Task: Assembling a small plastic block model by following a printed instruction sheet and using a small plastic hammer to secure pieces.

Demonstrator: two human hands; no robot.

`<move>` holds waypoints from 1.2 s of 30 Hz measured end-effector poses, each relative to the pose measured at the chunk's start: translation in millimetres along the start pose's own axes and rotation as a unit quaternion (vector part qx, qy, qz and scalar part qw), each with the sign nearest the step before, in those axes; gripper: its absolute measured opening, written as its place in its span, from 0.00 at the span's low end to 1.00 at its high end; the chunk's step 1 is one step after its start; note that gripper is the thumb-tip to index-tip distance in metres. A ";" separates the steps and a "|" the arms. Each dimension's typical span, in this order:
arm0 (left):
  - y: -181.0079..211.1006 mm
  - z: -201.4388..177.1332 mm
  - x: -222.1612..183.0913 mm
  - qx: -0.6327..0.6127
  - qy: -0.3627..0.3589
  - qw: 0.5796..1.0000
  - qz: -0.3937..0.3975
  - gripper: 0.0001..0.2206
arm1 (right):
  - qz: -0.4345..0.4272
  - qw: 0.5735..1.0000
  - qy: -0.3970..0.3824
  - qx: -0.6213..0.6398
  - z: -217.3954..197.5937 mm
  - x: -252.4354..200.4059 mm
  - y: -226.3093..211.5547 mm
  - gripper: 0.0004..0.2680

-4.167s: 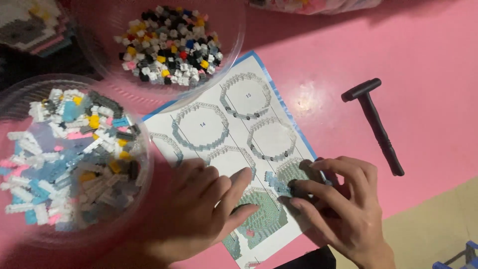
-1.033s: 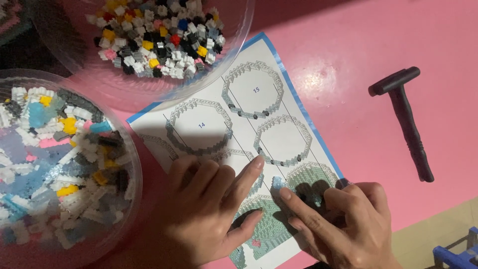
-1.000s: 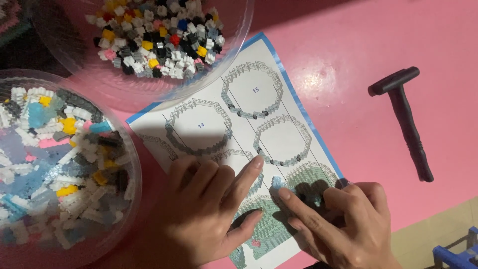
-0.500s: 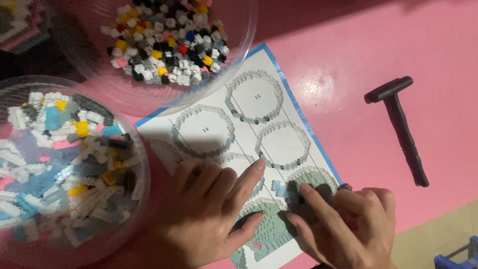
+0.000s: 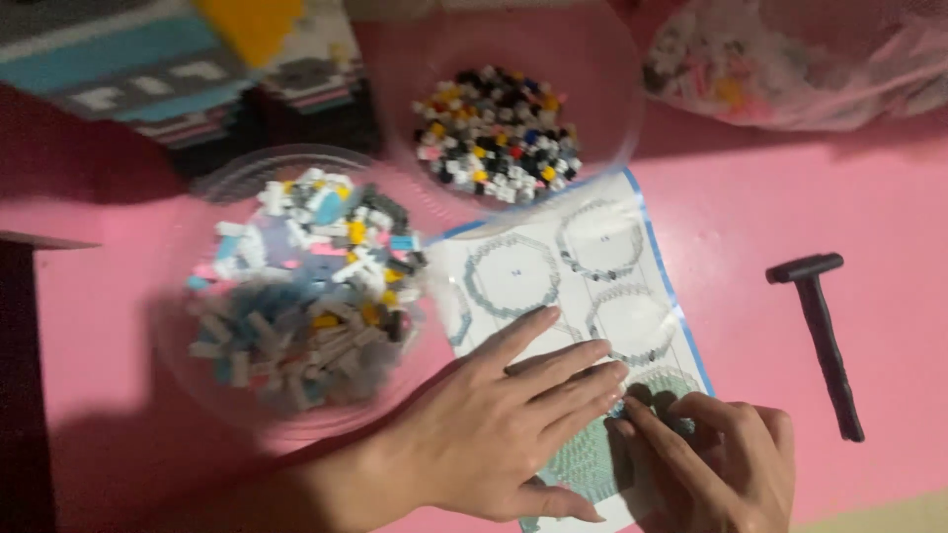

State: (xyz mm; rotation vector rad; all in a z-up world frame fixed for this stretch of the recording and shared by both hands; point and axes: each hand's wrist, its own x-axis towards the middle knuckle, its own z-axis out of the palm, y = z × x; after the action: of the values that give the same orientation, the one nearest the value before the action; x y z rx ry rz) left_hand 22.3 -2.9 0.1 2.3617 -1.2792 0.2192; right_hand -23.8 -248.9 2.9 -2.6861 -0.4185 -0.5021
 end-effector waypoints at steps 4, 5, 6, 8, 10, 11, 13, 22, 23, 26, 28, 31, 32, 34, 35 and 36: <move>4.9 3.4 -8.6 -0.012 0.027 0.999 -0.026 0.40 | 0.012 1.000 -0.024 -0.016 -5.1 4.6 -3.3 0.15; 7.1 4.2 -10.2 -0.007 0.031 0.999 -0.028 0.40 | 0.001 0.999 -0.038 -0.015 -6.9 5.6 -2.7 0.15; 8.7 5.1 -11.6 -0.003 0.028 0.999 -0.028 0.40 | -0.010 0.999 -0.051 -0.016 -7.6 6.9 -2.0 0.16; 10.7 6.5 -13.8 0.007 0.028 0.999 -0.026 0.41 | -0.024 0.999 -0.047 -0.009 -8.1 8.5 -0.7 0.15; 10.7 7.6 -14.5 0.003 0.029 0.999 -0.025 0.42 | -0.036 0.998 -0.041 -0.005 -9.1 10.1 0.3 0.15; 10.2 7.6 -14.3 0.007 0.033 0.999 -0.022 0.42 | -0.033 0.998 -0.050 -0.009 -9.6 11.6 0.6 0.14; 9.9 6.1 -14.4 0.022 0.046 0.999 -0.017 0.43 | -0.031 0.998 -0.054 -0.014 -16.6 19.3 3.6 0.12; 11.7 16.3 -23.9 -0.052 0.062 0.997 -0.013 0.39 | -0.188 0.980 -0.027 0.051 -35.0 130.8 -6.3 0.08; 11.7 16.6 -24.5 -0.050 0.062 0.997 -0.010 0.39 | -0.202 0.977 -0.034 0.054 -30.6 150.2 -11.0 0.09; 11.3 12.4 -23.7 -0.058 0.003 0.998 -0.010 0.36 | -0.269 0.960 -0.051 0.054 -15.5 203.9 -26.4 0.09; 11.2 7.9 -23.1 -0.013 0.054 0.998 0.005 0.35 | -0.287 0.956 -0.053 0.016 -4.5 227.3 -36.6 0.05; 11.0 3.1 -22.4 -0.019 0.042 0.999 0.010 0.34 | -0.290 0.949 -0.119 0.009 2.1 241.3 -43.7 0.06; 10.3 2.9 -22.3 -0.018 0.043 0.999 0.009 0.34 | -0.292 0.949 -0.119 0.009 4.9 243.5 -46.0 0.06; 9.8 4.7 -23.2 -0.030 0.045 0.998 0.010 0.33 | -0.274 0.948 -0.154 -0.058 9.7 245.8 -48.2 0.04; 9.8 6.8 -23.2 -0.032 0.045 0.998 0.009 0.33 | -0.274 0.947 -0.156 -0.057 12.4 246.6 -48.3 0.04; 9.2 9.3 -22.7 -0.028 0.045 0.999 0.007 0.33 | -0.250 0.954 -0.162 -0.036 16.1 247.4 -48.6 0.04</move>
State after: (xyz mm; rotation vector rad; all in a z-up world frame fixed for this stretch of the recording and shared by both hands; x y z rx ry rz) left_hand 1.4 5.7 -13.0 2.2690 -1.2436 0.2873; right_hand 184.4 -145.6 101.9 -2.7257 -1.2137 -0.2020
